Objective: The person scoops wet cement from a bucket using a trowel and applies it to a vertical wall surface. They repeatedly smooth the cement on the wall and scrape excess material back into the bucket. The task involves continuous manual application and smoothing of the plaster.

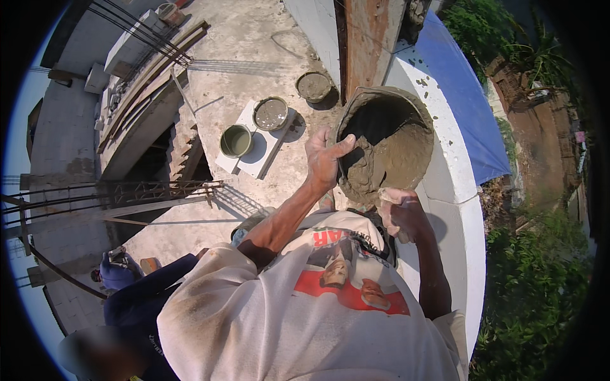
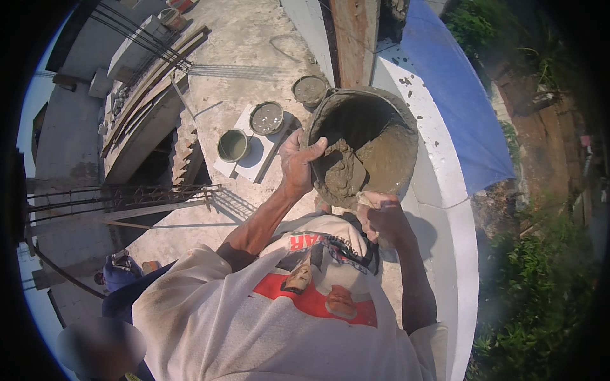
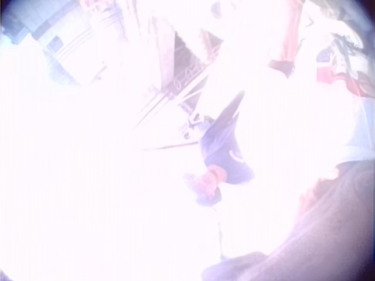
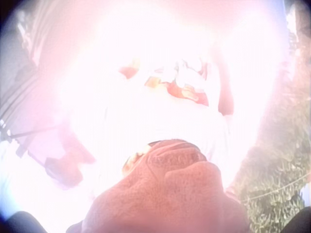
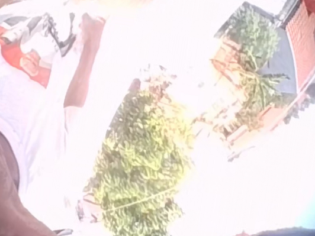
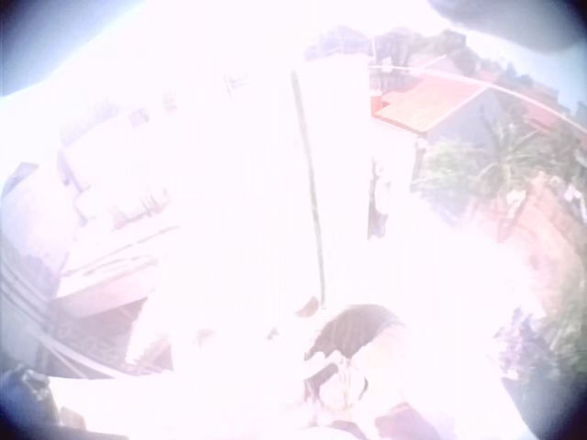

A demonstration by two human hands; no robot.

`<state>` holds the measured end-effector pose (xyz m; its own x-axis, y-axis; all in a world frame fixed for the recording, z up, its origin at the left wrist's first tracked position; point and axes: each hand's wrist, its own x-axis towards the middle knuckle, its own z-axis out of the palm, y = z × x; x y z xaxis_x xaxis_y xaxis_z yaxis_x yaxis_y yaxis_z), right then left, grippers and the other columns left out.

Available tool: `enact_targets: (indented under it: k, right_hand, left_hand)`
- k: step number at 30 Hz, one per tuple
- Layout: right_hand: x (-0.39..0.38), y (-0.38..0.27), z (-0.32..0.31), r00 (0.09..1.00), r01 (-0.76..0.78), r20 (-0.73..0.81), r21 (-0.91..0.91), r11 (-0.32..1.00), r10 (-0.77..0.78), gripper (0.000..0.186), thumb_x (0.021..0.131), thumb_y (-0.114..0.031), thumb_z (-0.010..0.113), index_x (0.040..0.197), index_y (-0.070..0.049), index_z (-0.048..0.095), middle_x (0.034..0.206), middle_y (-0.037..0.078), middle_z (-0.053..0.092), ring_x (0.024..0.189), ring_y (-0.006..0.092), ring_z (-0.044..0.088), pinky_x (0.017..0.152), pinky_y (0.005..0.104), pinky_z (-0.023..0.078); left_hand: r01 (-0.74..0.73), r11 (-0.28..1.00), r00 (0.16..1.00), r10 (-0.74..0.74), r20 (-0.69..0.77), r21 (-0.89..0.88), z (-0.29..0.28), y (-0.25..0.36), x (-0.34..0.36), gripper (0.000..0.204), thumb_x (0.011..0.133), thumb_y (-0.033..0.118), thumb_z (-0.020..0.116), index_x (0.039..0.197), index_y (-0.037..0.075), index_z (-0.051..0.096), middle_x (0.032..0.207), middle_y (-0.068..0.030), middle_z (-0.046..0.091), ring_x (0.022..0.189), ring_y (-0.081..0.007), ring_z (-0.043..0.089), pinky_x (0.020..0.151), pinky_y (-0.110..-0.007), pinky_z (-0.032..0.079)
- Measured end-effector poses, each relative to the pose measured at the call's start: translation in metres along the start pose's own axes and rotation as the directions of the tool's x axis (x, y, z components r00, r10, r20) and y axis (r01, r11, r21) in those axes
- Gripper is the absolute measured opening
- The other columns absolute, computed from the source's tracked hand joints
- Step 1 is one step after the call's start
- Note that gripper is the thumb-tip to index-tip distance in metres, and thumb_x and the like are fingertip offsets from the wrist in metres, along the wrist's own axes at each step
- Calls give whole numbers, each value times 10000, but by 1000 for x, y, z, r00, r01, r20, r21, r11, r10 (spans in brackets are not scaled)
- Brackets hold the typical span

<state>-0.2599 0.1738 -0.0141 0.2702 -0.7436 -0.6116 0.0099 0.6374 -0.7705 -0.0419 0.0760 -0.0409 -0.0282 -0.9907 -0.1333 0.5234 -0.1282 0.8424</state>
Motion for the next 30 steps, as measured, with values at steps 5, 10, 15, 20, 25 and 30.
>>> enact_targets:
  k: [5, 10, 15, 20, 25, 30]
  right_hand:
    - [-23, -11, -9, 997, -60, -59, -39, 997, 58, 104, 917, -67, 572, 966, 12, 619, 702, 33, 576, 493, 94, 513, 431, 271, 399]
    - [-56, -68, -18, 997, -35, -62, 205, 978, 49, 342, 911, -113, 561, 1195, 71, 615, 736, 59, 598, 446, 99, 495, 386, 255, 393]
    - [-66, -162, -42, 954, 117, -280, 9, 993, -110, 332, 900, -104, 522, 1161, 56, 648, 742, 55, 594, 500, 94, 515, 404, 277, 412]
    - [31, -256, -63, 829, 278, -275, -554, 785, -487, 243, 927, -94, 527, 1056, 78, 641, 755, 141, 633, 571, 206, 616, 574, 381, 550]
    - [103, -253, -53, 186, 210, -204, -947, 241, -961, 325, 960, -130, 593, 1191, 97, 613, 1046, 295, 689, 993, 476, 679, 881, 511, 530]
    - [55, -159, -17, 277, 525, -305, -746, 410, -911, 400, 956, -106, 649, 1309, 75, 593, 1130, 303, 679, 1046, 477, 671, 928, 494, 536]
  left_hand:
    - [117, 966, 988, -137, -73, -231, -9, -17, 3, 265, 948, 54, 716, 1186, -5, 614, 1122, -94, 714, 949, -168, 689, 886, -326, 570]
    - [181, 952, 948, -236, -214, -247, -18, -19, -4, 275, 928, 38, 712, 1179, -3, 608, 1120, -132, 719, 950, -214, 708, 880, -357, 588]
    - [247, 949, 886, -303, -351, -197, -49, -37, -17, 202, 884, 7, 731, 1055, 18, 625, 999, -108, 723, 850, -206, 705, 809, -351, 596]
    - [249, 966, 876, -255, -410, -68, -91, -67, -29, 197, 842, -32, 744, 994, 13, 628, 945, -93, 717, 827, -187, 692, 772, -328, 580]
    - [280, 960, 882, -244, -402, 31, -60, -50, -22, 229, 787, -72, 721, 961, 26, 610, 921, -83, 701, 790, -174, 671, 764, -323, 571]
    - [179, 984, 917, -156, -366, 28, -80, -51, -19, 280, 748, -110, 676, 1004, -3, 635, 942, -84, 713, 791, -171, 675, 768, -313, 568]
